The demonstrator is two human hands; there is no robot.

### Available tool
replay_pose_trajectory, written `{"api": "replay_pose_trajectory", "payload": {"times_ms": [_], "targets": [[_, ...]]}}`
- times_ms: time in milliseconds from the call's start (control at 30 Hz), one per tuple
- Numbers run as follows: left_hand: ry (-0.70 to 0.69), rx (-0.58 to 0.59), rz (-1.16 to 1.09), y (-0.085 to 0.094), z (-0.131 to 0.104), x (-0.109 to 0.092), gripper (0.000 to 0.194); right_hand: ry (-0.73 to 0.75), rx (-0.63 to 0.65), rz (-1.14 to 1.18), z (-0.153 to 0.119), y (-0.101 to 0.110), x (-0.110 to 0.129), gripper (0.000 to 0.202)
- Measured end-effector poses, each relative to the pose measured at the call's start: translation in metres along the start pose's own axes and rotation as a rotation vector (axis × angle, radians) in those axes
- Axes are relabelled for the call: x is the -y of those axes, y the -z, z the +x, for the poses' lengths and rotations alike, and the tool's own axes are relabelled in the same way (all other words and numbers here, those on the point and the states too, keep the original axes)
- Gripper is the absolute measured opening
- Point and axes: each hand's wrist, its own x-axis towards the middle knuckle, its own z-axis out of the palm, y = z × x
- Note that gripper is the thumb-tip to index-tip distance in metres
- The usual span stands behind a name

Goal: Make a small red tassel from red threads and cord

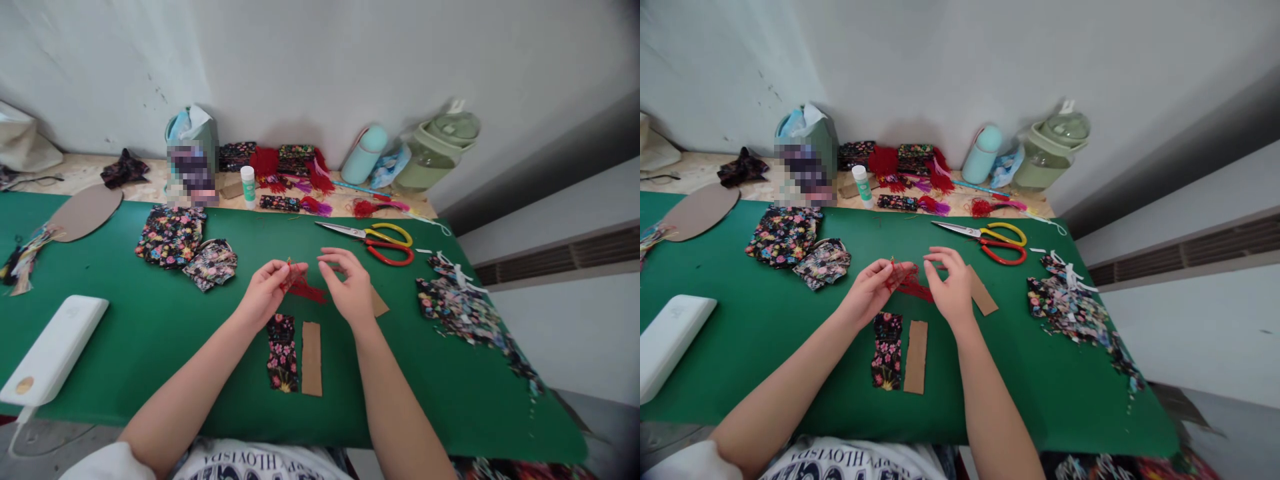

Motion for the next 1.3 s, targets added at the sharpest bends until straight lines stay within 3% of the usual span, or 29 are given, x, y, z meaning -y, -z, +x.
{"api": "replay_pose_trajectory", "payload": {"times_ms": [133,300,833,1300], "targets": [[-0.036,0.014,0.095,-0.001,-0.002,0.001,0.021,0.051,0.11,0.122,-0.004,-0.007,0.012,0.015],[-0.09,0.011,0.242,0.001,-0.002,0.003,0.026,0.112,0.154,0.154,-0.008,-0.007,0.015,0.02],[-0.16,-0.002,0.513,0.003,0.0,0.004,0.038,0.17,0.099,0.111,-0.008,-0.006,0.022,0.013],[-0.168,0.003,0.564,0.003,-0.001,0.004,0.036,0.156,0.099,0.1,-0.008,-0.008,0.023,0.016]]}}
